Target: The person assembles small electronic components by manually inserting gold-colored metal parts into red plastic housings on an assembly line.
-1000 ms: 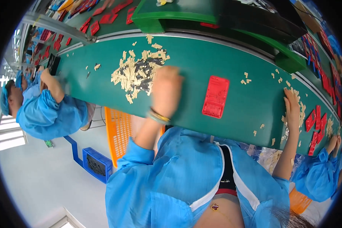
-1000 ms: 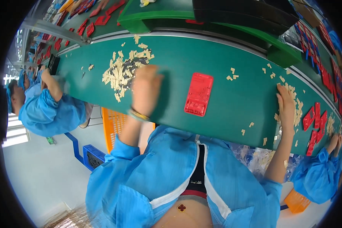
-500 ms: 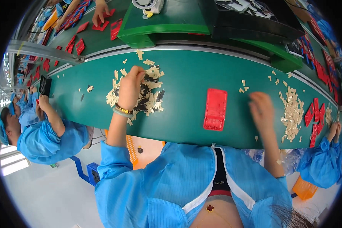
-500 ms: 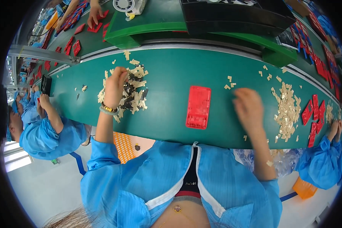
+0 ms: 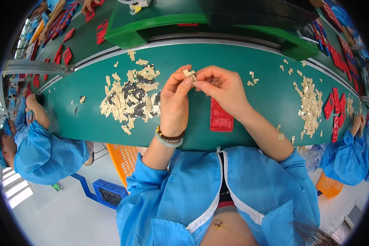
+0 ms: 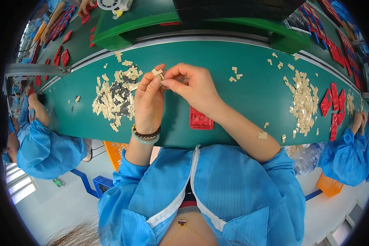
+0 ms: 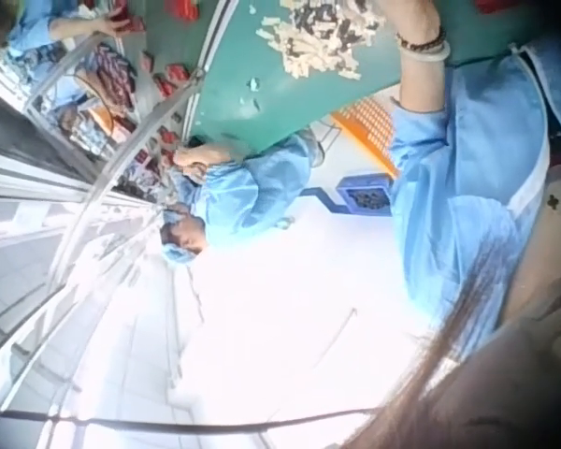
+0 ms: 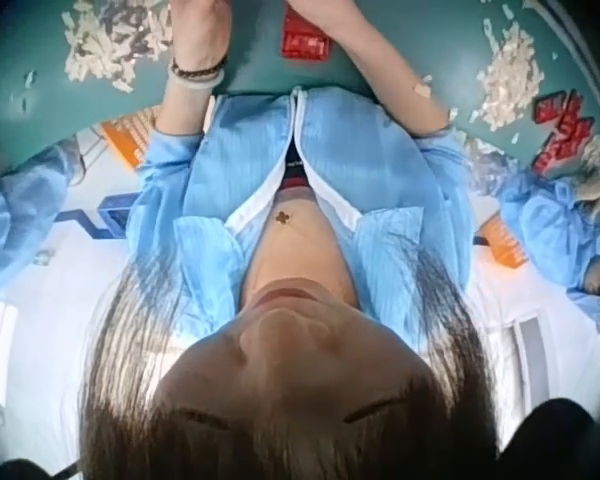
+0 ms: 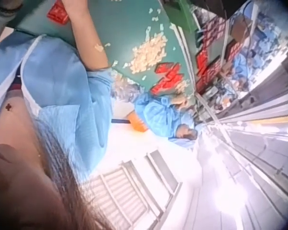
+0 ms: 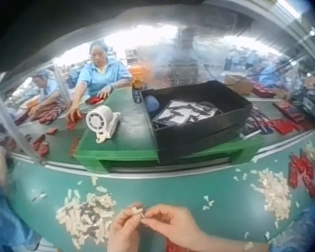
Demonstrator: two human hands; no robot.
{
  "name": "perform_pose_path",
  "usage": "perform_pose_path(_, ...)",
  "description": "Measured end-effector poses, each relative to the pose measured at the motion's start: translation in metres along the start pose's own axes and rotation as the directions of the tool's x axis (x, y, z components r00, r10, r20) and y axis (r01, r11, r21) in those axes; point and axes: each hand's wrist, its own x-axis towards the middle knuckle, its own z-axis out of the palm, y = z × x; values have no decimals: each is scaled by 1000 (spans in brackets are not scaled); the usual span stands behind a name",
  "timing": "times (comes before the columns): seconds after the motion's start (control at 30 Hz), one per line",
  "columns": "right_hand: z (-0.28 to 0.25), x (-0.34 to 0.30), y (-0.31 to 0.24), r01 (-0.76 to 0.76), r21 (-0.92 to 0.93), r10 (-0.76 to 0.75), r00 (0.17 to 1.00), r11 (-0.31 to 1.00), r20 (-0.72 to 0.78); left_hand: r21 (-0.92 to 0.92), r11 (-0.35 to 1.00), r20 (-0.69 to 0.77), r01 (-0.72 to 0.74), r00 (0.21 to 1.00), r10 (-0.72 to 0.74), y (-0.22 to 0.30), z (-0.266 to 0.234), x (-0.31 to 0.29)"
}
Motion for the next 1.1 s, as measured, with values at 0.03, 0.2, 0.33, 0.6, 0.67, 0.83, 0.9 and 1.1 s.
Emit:
perform_pose_path(0.03,-4,-2,-2,-2,0,2,1000,1000,-7,-12,1000,42,23,999,-22,-3,-4,-1)
perform_pose_path(0.2,-29,-7,-30,-25,-364,46,998,931,50,583,794,247,-171,969,27,15,-9,-9)
perform_pose_path(0.33,-26,-14,-24,420,-751,-473,866,510,163,558,815,165,158,941,-295,25,-2,-11)
perform_pose_path(0.6,-26,-37,-26,224,-476,-213,974,850,79,641,416,587,-645,761,275,22,7,-14)
perform_pose_path(0.67,-40,-44,-22,116,-378,-110,993,918,37,519,513,651,-683,706,281,21,9,-15)
perform_pose_path(0.83,-114,-61,-6,-85,-841,-336,891,535,-304,529,398,760,-750,627,172,15,1,-10)
perform_pose_path(0.9,-94,-63,-13,20,-745,-264,941,667,-211,535,280,787,-797,591,178,6,0,-8)
perform_pose_path(1.1,-52,-41,-28,224,-531,-67,952,818,299,331,-63,909,-941,300,290,2,1,3)
